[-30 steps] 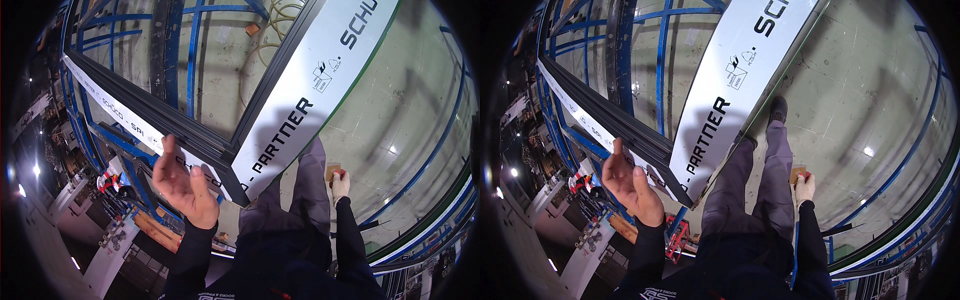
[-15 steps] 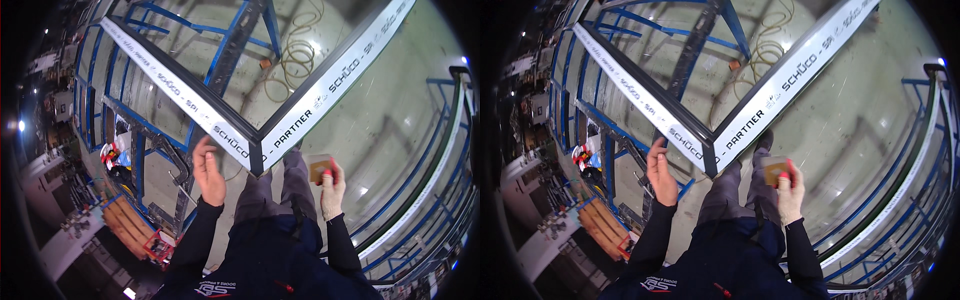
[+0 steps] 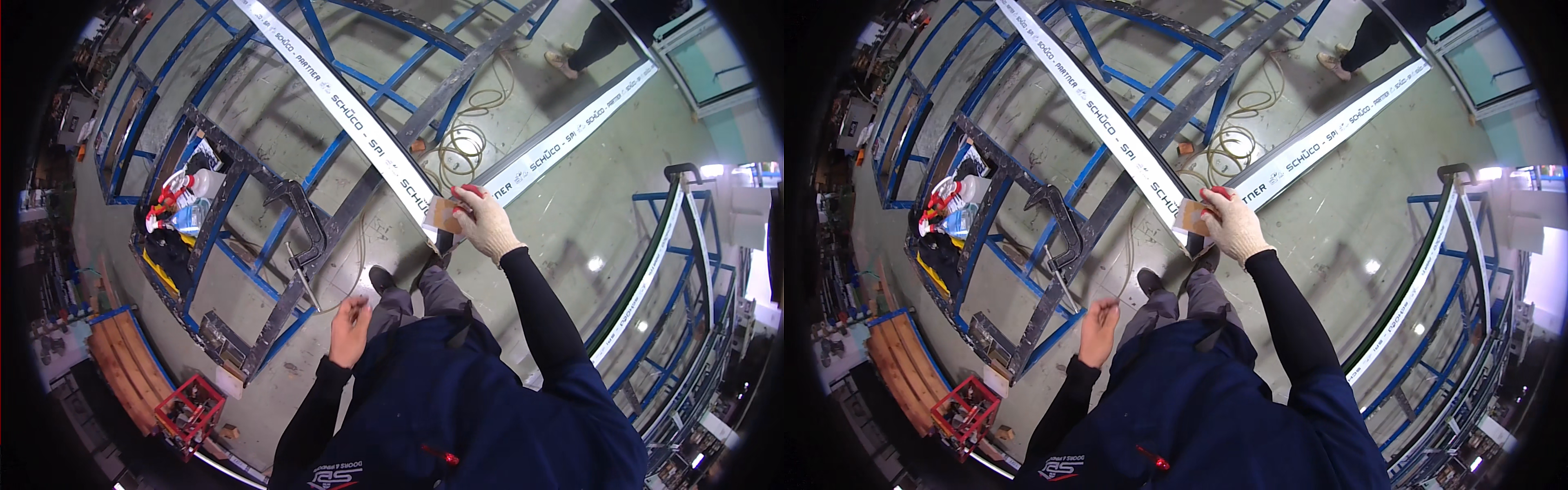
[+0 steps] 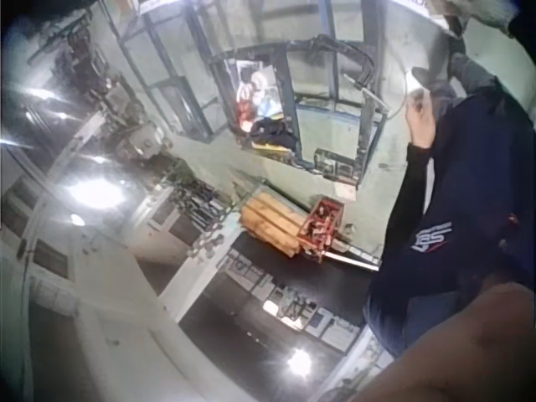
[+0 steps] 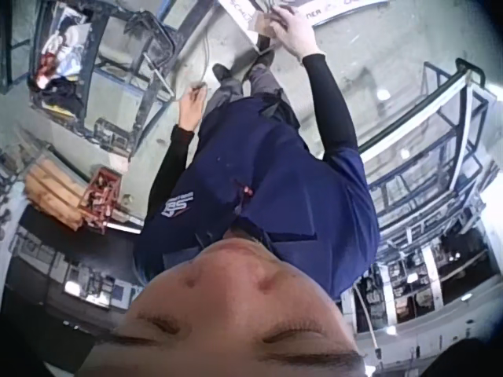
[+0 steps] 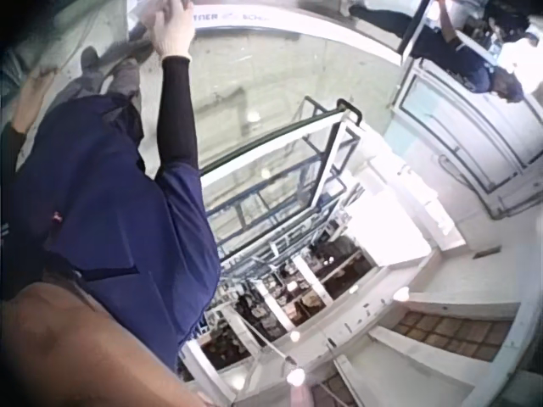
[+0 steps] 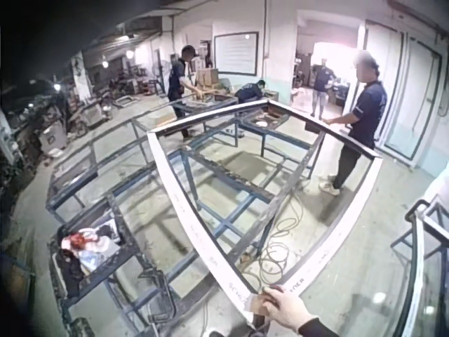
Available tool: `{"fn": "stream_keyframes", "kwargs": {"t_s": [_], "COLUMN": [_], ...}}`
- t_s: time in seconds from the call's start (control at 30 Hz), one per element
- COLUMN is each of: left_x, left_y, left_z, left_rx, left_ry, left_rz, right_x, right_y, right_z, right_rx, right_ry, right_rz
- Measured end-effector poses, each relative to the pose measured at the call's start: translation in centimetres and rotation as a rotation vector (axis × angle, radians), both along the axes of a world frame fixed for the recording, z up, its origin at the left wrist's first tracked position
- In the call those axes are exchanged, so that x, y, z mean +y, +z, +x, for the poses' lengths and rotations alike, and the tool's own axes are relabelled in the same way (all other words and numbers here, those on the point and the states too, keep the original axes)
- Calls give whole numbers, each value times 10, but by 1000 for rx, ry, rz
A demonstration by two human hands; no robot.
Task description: The person is assembling a large white window or door frame by aligning corner joints and using a hammer with a block to secure the parts.
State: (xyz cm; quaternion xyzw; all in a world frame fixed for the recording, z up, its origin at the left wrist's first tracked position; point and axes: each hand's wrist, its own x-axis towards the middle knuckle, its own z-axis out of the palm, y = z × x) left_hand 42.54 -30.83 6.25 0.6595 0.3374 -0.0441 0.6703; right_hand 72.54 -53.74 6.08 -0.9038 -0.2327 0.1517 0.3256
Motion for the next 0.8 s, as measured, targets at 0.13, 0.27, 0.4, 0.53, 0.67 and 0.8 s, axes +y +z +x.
{"fn": "stream_keyframes", "kwargs": {"t_s": [0.13, 0.27, 0.4, 0.53, 0.67, 0.8], "left_x": [28, 48, 41, 30, 32, 58], "left_y": [-71, -117, -129, -89, -128, -53], "left_z": [-161, -273, -320, -247, -291, -240], "left_rx": [227, 310, 289, 380, 403, 482], "left_ry": [-105, -214, -287, 54, 326, 175], "left_rz": [-33, -8, -191, -647, -984, -787], "right_x": [17, 20, 37, 34, 48, 72], "right_y": [34, 31, 32, 40, 73, 62], "right_z": [-21, -31, -42, -54, -84, -138], "right_rx": [79, -5, -18, -104, -86, 258], "right_ry": [44, 88, 150, 61, -281, -177], "right_rz": [-167, -256, -338, -240, 99, 305]}}
